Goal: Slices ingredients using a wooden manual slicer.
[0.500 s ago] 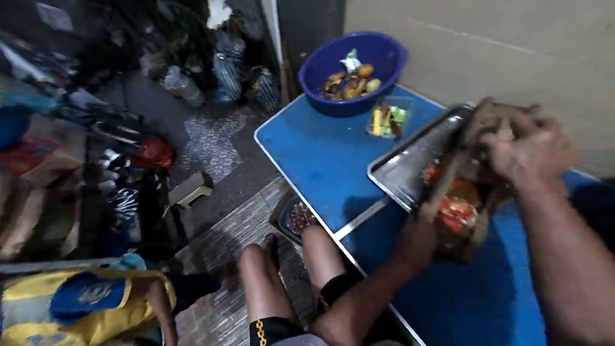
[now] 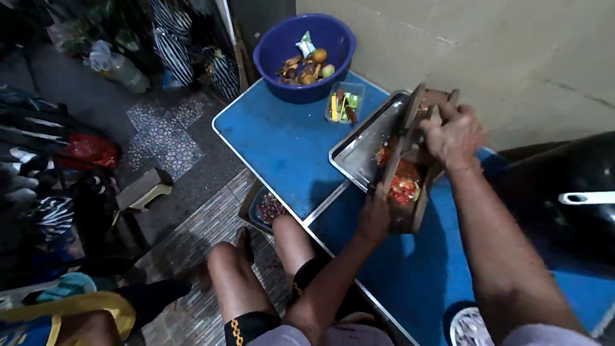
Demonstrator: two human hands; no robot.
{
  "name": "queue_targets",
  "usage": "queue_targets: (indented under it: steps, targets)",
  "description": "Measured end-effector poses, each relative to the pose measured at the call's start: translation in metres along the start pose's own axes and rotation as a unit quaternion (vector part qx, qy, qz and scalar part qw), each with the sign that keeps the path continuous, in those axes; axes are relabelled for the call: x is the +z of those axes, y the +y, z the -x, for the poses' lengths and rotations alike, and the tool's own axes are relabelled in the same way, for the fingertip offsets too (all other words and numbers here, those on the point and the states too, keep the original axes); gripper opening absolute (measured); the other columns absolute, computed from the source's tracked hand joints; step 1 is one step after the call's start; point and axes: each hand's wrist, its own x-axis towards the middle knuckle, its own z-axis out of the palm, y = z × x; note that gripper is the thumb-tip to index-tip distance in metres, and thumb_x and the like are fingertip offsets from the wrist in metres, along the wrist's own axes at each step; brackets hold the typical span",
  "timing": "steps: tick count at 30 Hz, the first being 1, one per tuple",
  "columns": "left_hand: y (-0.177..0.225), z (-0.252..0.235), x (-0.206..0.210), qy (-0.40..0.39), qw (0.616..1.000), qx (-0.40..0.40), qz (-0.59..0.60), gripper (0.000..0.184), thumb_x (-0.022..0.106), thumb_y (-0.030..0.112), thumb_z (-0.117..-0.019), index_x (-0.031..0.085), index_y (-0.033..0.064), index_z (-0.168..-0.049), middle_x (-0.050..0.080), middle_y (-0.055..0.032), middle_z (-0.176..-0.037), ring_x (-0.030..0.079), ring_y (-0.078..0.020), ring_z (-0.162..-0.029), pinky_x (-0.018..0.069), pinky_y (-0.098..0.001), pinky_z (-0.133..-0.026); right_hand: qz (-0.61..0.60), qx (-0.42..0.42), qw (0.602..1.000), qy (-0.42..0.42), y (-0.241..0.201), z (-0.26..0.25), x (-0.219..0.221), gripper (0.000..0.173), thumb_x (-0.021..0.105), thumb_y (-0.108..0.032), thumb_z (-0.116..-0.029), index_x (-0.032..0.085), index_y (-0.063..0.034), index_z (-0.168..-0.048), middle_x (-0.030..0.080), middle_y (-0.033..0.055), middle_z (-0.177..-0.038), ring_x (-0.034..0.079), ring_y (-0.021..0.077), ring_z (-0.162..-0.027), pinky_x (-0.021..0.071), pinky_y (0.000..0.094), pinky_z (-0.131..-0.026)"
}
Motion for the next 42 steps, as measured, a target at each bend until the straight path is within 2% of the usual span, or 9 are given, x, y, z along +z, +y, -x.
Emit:
queue_targets:
  steps: [3, 8, 13, 19, 25, 27, 31, 35, 42]
  targets:
    - [-0.005, -0.005, 0.003, 0.008, 1.000, 0.002, 0.009, 0.051, 0.037, 0.020, -0.1120, 0.027, 0.0094, -0.161, 0.052, -0.0282, -0.145, 0.061, -0.0405, -0.123, 0.0511, -0.0525, -0.104, -0.020, 0.052, 0.996, -0.073, -0.070, 0.024, -0.050, 0.051, 0.051, -0.029, -0.1076, 0.047, 0.0012, -0.149, 0.045, 0.0329, -0.151, 0.044, 0.0509, -0.139, 0.0364, 0.0681, -0.108]
    - [-0.006, -0.006, 0.003, 0.018, 1.000, 0.015, 0.008, 0.051, 0.039, 0.016, -0.1104, 0.030, 0.0057, -0.160, 0.051, -0.0285, -0.146, 0.062, -0.0393, -0.124, 0.0510, -0.0490, -0.105, 0.025, -0.041, 0.999, 0.014, 0.021, -0.004, 0.014, 0.063, 0.058, -0.046, -0.1016, 0.049, -0.0091, -0.151, 0.046, 0.0334, -0.148, 0.054, 0.0612, -0.120, 0.0409, 0.0811, -0.087]
    - [-0.012, -0.007, 0.007, 0.032, 0.999, 0.024, 0.026, 0.051, 0.041, 0.017, -0.1103, 0.033, 0.0047, -0.159, 0.055, -0.0289, -0.142, 0.062, -0.0397, -0.122, 0.0508, -0.0496, -0.105, 0.032, -0.025, 0.999, 0.028, 0.031, 0.010, 0.027, 0.063, 0.060, -0.045, -0.0997, 0.050, -0.0118, -0.152, 0.042, 0.0293, -0.155, 0.055, 0.0600, -0.118, 0.0403, 0.0804, -0.084]
    - [-0.011, -0.007, 0.004, 0.020, 1.000, 0.014, 0.015, 0.055, 0.046, 0.017, -0.1083, 0.030, 0.0114, -0.161, 0.055, -0.0277, -0.141, 0.064, -0.0391, -0.119, 0.0533, -0.0508, -0.102, -0.005, 0.063, 0.996, -0.060, -0.069, 0.011, -0.035, 0.052, 0.049, -0.030, -0.1080, 0.046, -0.0025, -0.152, 0.045, 0.0322, -0.151, 0.043, 0.0517, -0.139, 0.0352, 0.0700, -0.107]
    - [-0.010, -0.007, 0.005, 0.034, 0.998, 0.016, 0.046, 0.051, 0.042, 0.017, -0.1096, 0.035, 0.0102, -0.160, 0.058, -0.0289, -0.137, 0.066, -0.0412, -0.114, 0.0541, -0.0518, -0.098, 0.053, -0.039, 0.998, 0.020, 0.032, -0.002, 0.025, 0.068, 0.059, -0.051, -0.0992, 0.047, -0.0137, -0.154, 0.046, 0.0299, -0.151, 0.052, 0.0605, -0.123, 0.0388, 0.0824, -0.089]
    - [-0.012, -0.008, 0.008, 0.041, 0.996, 0.028, 0.071, 0.050, 0.041, 0.015, -0.1096, 0.036, 0.0076, -0.159, 0.058, -0.0304, -0.136, 0.065, -0.0418, -0.115, 0.0537, -0.0516, -0.099, 0.068, -0.022, 0.997, 0.031, 0.035, 0.018, 0.030, 0.069, 0.059, -0.051, -0.0983, 0.045, -0.0156, -0.156, 0.041, 0.0285, -0.156, 0.053, 0.0601, -0.122, 0.0402, 0.0806, -0.086]
    - [-0.011, -0.004, 0.004, 0.028, 0.998, 0.009, 0.057, 0.051, 0.041, 0.018, -0.1101, 0.035, 0.0117, -0.160, 0.059, -0.0284, -0.134, 0.067, -0.0396, -0.111, 0.0546, -0.0503, -0.097, 0.023, -0.018, 0.999, 0.030, 0.024, -0.012, 0.024, 0.060, 0.056, -0.047, -0.0996, 0.053, -0.0143, -0.149, 0.052, 0.0279, -0.146, 0.054, 0.0552, -0.126, 0.0405, 0.0790, -0.092]
    - [-0.008, -0.003, -0.002, 0.040, 0.997, 0.027, 0.054, 0.050, 0.041, 0.017, -0.1104, 0.036, 0.0085, -0.159, 0.060, -0.0296, -0.133, 0.067, -0.0403, -0.112, 0.0538, -0.0497, -0.099, 0.004, 0.045, 0.999, -0.007, -0.040, -0.015, -0.006, 0.057, 0.050, -0.043, -0.1041, 0.050, -0.0071, -0.149, 0.052, 0.0297, -0.146, 0.049, 0.0521, -0.134, 0.0389, 0.0746, -0.100]
    - [-0.008, -0.006, 0.005, 0.037, 0.999, 0.019, 0.034, 0.051, 0.043, 0.016, -0.1095, 0.035, 0.0114, -0.160, 0.061, -0.0290, -0.130, 0.069, -0.0394, -0.107, 0.0563, -0.0488, -0.094, 0.073, -0.024, 0.997, 0.027, 0.031, 0.006, 0.027, 0.064, 0.057, -0.046, -0.1012, 0.046, -0.0147, -0.156, 0.045, 0.0294, -0.152, 0.051, 0.0594, -0.126, 0.0386, 0.0815, -0.090]
